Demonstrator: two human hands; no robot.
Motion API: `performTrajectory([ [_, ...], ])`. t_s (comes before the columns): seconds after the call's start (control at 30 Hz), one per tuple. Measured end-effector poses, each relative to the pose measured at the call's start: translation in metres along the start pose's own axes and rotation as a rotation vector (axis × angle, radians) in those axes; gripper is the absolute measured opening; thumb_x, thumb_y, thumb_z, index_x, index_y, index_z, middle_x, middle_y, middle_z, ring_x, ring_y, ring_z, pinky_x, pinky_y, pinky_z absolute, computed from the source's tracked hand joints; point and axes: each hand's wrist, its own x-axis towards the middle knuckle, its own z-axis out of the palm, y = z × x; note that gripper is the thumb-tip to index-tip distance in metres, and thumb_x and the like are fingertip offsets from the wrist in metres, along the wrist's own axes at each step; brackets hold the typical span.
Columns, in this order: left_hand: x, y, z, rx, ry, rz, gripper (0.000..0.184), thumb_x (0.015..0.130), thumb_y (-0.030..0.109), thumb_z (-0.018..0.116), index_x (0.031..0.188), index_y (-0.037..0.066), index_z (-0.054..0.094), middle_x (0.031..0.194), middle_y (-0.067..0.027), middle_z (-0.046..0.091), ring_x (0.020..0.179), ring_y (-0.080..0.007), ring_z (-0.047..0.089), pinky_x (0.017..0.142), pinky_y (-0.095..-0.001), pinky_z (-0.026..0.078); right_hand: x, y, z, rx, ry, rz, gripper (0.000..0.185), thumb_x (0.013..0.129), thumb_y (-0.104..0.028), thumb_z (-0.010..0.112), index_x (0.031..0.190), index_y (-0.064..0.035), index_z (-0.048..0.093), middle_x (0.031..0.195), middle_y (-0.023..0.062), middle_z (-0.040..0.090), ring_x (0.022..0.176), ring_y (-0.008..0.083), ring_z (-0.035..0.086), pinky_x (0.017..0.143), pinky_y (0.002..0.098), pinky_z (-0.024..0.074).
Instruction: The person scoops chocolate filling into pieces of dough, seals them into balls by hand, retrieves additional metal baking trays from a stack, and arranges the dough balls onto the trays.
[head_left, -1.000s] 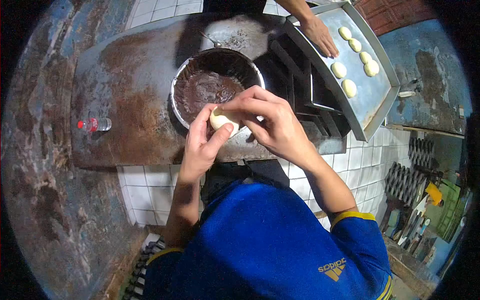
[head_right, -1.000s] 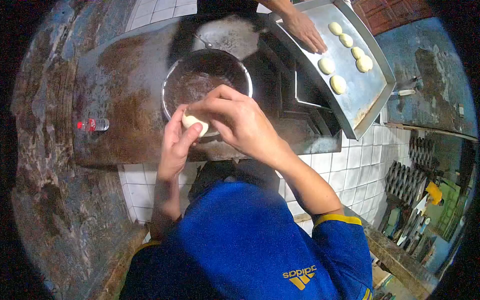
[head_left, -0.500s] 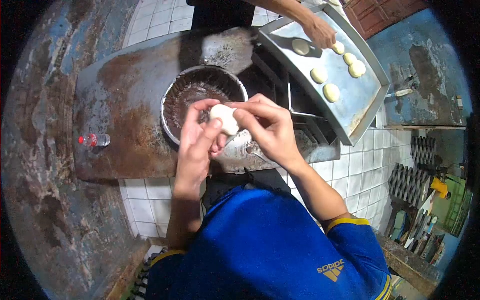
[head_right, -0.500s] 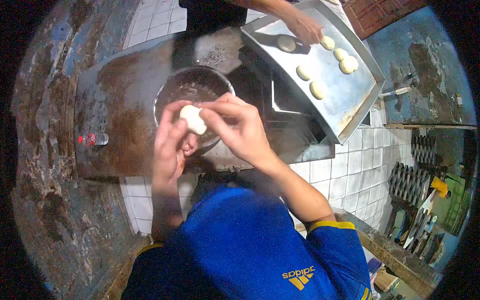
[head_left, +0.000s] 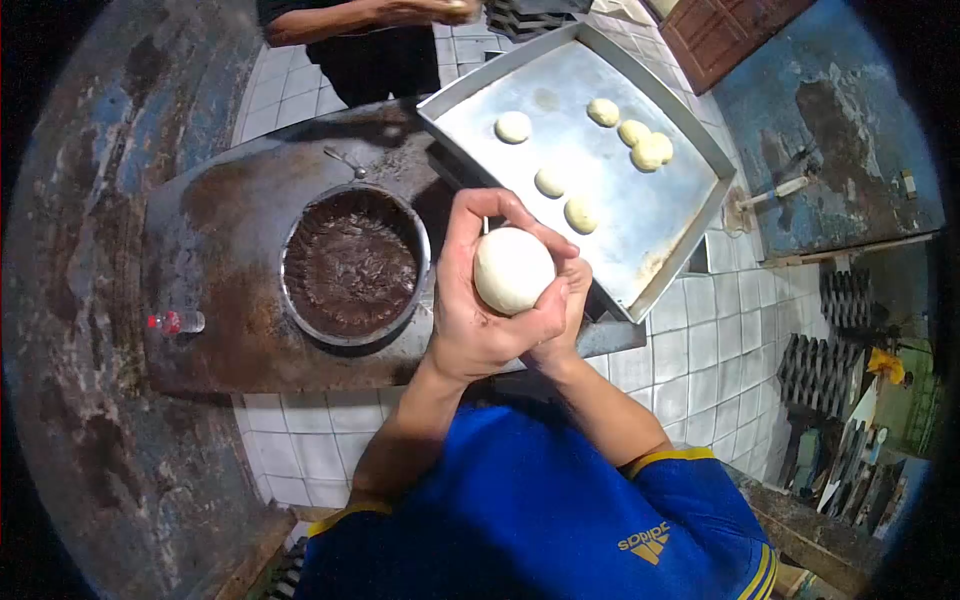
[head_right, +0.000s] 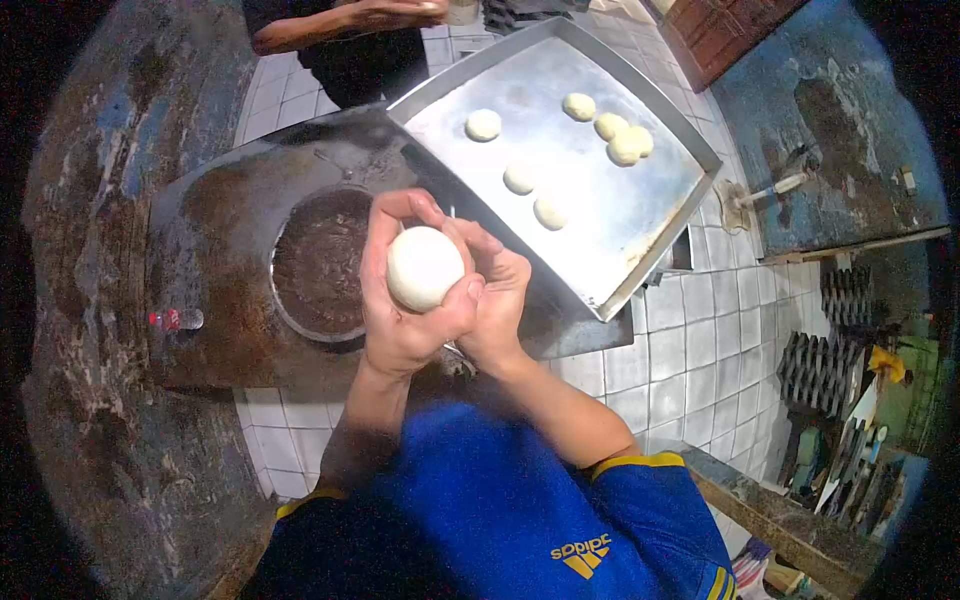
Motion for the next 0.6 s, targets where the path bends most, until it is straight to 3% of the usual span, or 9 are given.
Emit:
performTrajectory([
  [0.07, 0.008, -0.008, 0.009, 0.075, -0.01, 0.063, 0.07, 0.077, 0.003, 0.076, 0.135, 0.006, 0.036, 0.101, -0.0137, 0.07, 0.103, -0.0211, 0.068, 0.108, -0.0402, 0.046, 0.011, -0.027, -0.014, -0.079, -0.109, 0.065, 0.048, 0.093, -0.026, 0.077, 0.126, 0.008, 0.07, 0.123, 0.0106, 0.071, 0.11, 0.0164, 0.066, 0.101, 0.0328, 0.0508],
  [0.13, 0.015, -0.004, 0.024, 0.018, 0.066, 0.061, 0.073, 0.078, 0.008, 0.076, 0.138, 0.006, 0.033, 0.095, -0.0111, 0.067, 0.101, -0.0227, 0.067, 0.111, -0.0425, 0.042, 0.018, -0.062, -0.041, -0.164, -0.408, 0.201, 0.049, 0.093, -0.023, 0.075, 0.129, 0.0084, 0.069, 0.125, 0.0112, 0.072, 0.118, 0.0181, 0.065, 0.103, 0.0335, 0.0495],
  [0.2, 0.017, -0.007, 0.04, -0.04, 0.071, 0.079, 0.077, 0.079, 0.013, 0.076, 0.141, 0.005, 0.03, 0.089, -0.0085, 0.065, 0.099, -0.0243, 0.067, 0.115, -0.0447, 0.039, 0.015, -0.074, -0.05, -0.199, -0.344, 0.15, 0.047, 0.091, -0.021, 0.076, 0.127, 0.0084, 0.069, 0.122, 0.0124, 0.073, 0.118, 0.0191, 0.066, 0.103, 0.0335, 0.0497],
  [0.27, 0.023, -0.031, 0.042, -0.016, -0.065, 0.169, 0.079, 0.079, 0.009, 0.079, 0.139, 0.004, 0.029, 0.092, -0.0092, 0.064, 0.094, -0.0209, 0.066, 0.105, -0.0396, 0.044, 0.01, -0.06, -0.057, -0.163, -0.158, -0.038, 0.045, 0.088, -0.018, 0.078, 0.123, 0.0079, 0.071, 0.116, 0.0131, 0.074, 0.113, 0.0189, 0.067, 0.1, 0.0335, 0.0509],
  [0.33, 0.031, -0.051, 0.041, 0.009, -0.196, 0.266, 0.08, 0.078, 0.005, 0.082, 0.137, 0.004, 0.028, 0.095, -0.0098, 0.062, 0.089, -0.0175, 0.065, 0.096, -0.0345, 0.049, 0.018, -0.066, -0.077, -0.322, -0.245, -0.016, 0.041, 0.087, -0.017, 0.079, 0.12, 0.0064, 0.072, 0.109, 0.0141, 0.076, 0.107, 0.0186, 0.069, 0.096, 0.034, 0.0527],
  [0.43, 0.029, -0.051, 0.043, 0.227, 0.188, 0.033, 0.072, 0.075, -0.006, 0.079, 0.132, 0.005, 0.037, 0.124, -0.0107, 0.048, 0.083, -0.0128, 0.062, 0.086, -0.0279, 0.053, 0.056, -0.137, -0.107, -0.747, -0.746, 0.265, 0.029, 0.093, -0.012, 0.078, 0.118, 0.0017, 0.075, 0.109, 0.0141, 0.078, 0.106, 0.0235, 0.074, 0.093, 0.0372, 0.0575],
  [0.5, 0.042, -0.078, 0.031, 0.539, 0.062, 0.167, 0.07, 0.075, -0.003, 0.081, 0.131, 0.005, 0.039, 0.119, -0.0103, 0.052, 0.083, -0.0168, 0.066, 0.082, -0.0301, 0.055, 0.062, -0.152, -0.128, -0.785, -0.442, 0.266, 0.037, 0.089, -0.009, 0.083, 0.123, 0.0016, 0.073, 0.116, 0.0114, 0.076, 0.106, 0.0236, 0.074, 0.092, 0.0376, 0.0599],
  [0.53, 0.047, -0.089, 0.036, 0.656, -0.047, 0.187, 0.071, 0.075, -0.001, 0.083, 0.131, 0.006, 0.04, 0.114, -0.0114, 0.058, 0.086, -0.0201, 0.069, 0.08, -0.0318, 0.057, 0.07, -0.157, -0.129, -0.726, -0.423, 0.223, 0.052, 0.083, -0.008, 0.088, 0.131, 0.0004, 0.07, 0.127, 0.0107, 0.073, 0.116, 0.0242, 0.072, 0.1, 0.0393, 0.0586],
  [0.6, 0.056, -0.112, 0.054, 0.681, -0.142, 0.165, 0.071, 0.075, 0.005, 0.087, 0.13, 0.007, 0.042, 0.104, -0.0136, 0.069, 0.09, -0.0267, 0.077, 0.077, -0.0353, 0.06, 0.083, -0.162, -0.137, -0.796, -0.45, 0.194, 0.064, 0.076, -0.012, 0.093, 0.135, -0.0034, 0.068, 0.132, 0.0099, 0.07, 0.118, 0.0217, 0.069, 0.097, 0.0367, 0.0571],
])
